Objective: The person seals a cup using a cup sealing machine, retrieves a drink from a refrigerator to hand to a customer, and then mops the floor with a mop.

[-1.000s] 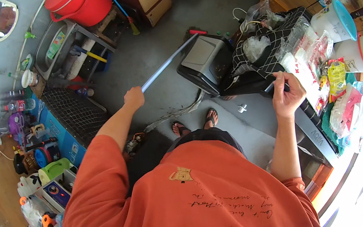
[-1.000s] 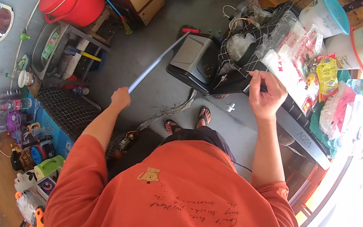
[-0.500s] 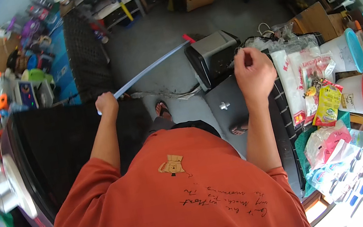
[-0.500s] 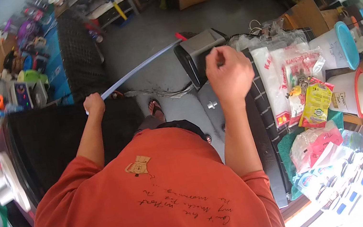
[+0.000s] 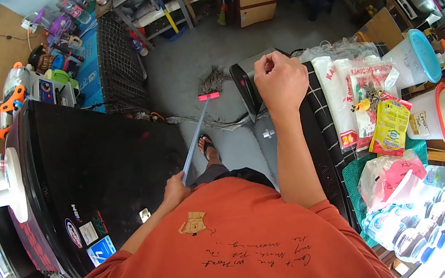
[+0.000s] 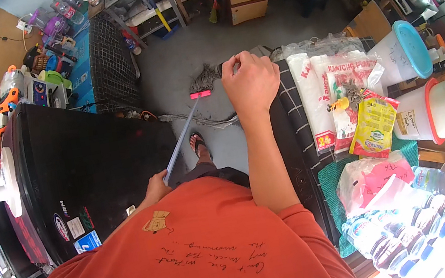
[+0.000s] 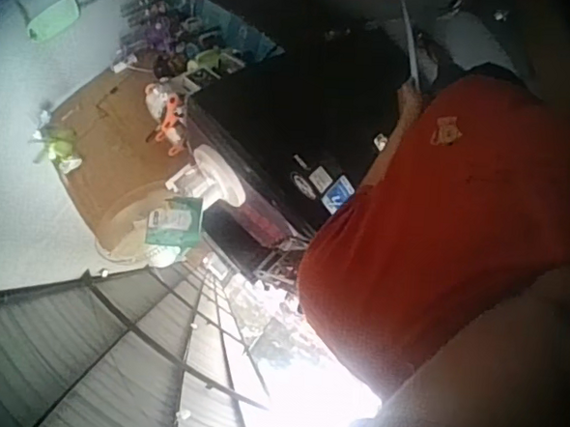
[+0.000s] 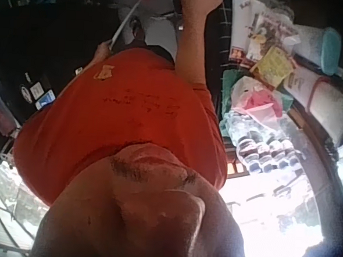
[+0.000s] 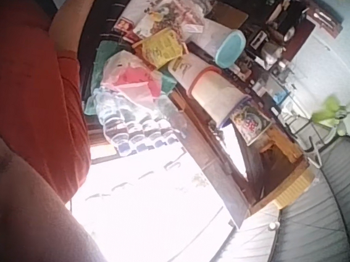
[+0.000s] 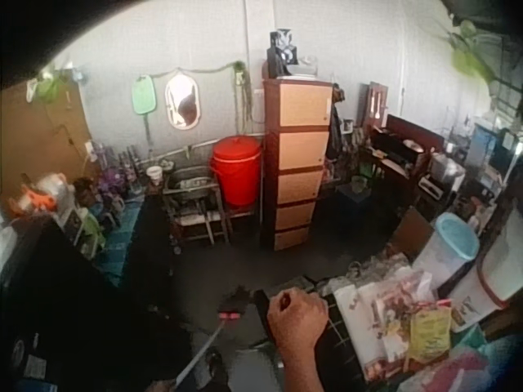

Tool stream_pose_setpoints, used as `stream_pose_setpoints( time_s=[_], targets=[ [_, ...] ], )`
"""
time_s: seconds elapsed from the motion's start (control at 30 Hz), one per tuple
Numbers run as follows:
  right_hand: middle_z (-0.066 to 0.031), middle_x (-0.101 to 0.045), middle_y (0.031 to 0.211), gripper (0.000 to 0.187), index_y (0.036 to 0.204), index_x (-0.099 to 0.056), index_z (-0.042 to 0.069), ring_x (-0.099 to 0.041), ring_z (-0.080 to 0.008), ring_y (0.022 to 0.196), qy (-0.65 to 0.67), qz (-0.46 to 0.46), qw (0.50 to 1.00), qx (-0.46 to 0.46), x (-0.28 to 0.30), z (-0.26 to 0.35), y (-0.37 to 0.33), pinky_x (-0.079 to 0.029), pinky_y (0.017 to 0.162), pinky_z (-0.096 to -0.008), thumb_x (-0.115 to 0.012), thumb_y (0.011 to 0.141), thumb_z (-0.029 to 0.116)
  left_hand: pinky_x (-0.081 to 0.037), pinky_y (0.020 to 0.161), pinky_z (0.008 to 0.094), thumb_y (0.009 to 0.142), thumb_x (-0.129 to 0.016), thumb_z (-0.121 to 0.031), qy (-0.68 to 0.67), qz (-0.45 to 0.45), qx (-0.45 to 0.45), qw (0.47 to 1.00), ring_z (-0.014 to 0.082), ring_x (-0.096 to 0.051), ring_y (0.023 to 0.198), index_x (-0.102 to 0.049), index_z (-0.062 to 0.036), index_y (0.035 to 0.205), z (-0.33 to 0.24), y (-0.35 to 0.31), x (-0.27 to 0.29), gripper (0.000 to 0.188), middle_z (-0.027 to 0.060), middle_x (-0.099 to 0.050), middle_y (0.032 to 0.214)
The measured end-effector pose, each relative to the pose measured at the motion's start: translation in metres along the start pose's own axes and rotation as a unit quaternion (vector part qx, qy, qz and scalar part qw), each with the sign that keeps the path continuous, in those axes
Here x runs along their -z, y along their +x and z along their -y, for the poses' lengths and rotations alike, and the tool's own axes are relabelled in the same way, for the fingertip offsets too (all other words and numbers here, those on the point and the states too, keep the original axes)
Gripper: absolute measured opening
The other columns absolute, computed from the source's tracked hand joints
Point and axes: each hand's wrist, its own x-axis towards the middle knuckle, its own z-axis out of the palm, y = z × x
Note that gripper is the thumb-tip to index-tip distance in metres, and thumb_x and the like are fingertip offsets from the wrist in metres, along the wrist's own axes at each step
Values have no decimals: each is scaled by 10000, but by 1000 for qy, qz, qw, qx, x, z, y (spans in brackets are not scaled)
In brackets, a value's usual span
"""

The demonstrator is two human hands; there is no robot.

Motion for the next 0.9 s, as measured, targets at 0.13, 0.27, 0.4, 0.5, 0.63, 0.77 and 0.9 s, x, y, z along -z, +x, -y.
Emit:
stream_pose_setpoints(
  time_s=[0.13,0.27,0.4,0.5,0.63,0.77,0.9],
  targets=[
    [-31,-559,573,163,619,-591,100,-571,-245,620,-3,7,1000,-6,0,4,0,-459,632,-380,-679,749,142,-543,858,477,683,-695,-23,62,67,51,995,420,-647,1028,-628,-3,1058,-68,58,19,382,244,-670,1054],
    [-25,-561,596,155,636,-579,101,-568,-238,627,-17,21,1000,10,-2,4,3,-455,630,-375,-677,755,118,-610,665,435,707,-614,53,158,14,-42,986,366,-717,812,-574,23,1174,-57,180,10,470,226,-693,976],
    [-5,-561,612,130,668,-593,106,-562,-223,622,-29,42,999,7,-4,8,6,-448,632,-364,-682,763,104,-617,573,407,734,-641,15,84,49,48,994,377,-688,965,-573,-26,1192,-89,320,48,464,196,-666,1104],
    [-1,-606,649,79,714,-632,98,-578,-207,624,-24,72,997,-14,-9,9,7,-450,644,-352,-698,751,73,-614,665,429,735,-665,-19,64,28,44,997,376,-680,996,-547,-55,1272,-88,414,57,551,186,-659,1139],
    [-16,-613,657,73,734,-637,89,-587,-213,635,-9,86,996,-29,-10,11,9,-456,647,-356,-702,753,61,-595,680,439,815,-604,-50,199,-7,16,980,369,-686,971,-465,-91,1379,-56,459,46,583,170,-667,1120],
    [-14,-619,658,65,735,-640,90,-604,-213,652,-22,91,995,-18,-11,14,9,-468,660,-357,-696,767,78,-570,735,466,955,-502,-169,292,-91,-82,949,356,-694,910,-440,-107,1408,23,386,5,462,169,-686,1027],
    [-12,-626,655,98,712,-638,87,-609,-221,631,-49,79,996,-16,-10,12,9,-480,664,-361,-679,790,129,-561,658,454,963,-450,-134,311,-46,-91,945,326,-699,801,-417,-179,1438,66,219,-20,478,167,-683,899]
  ],
)
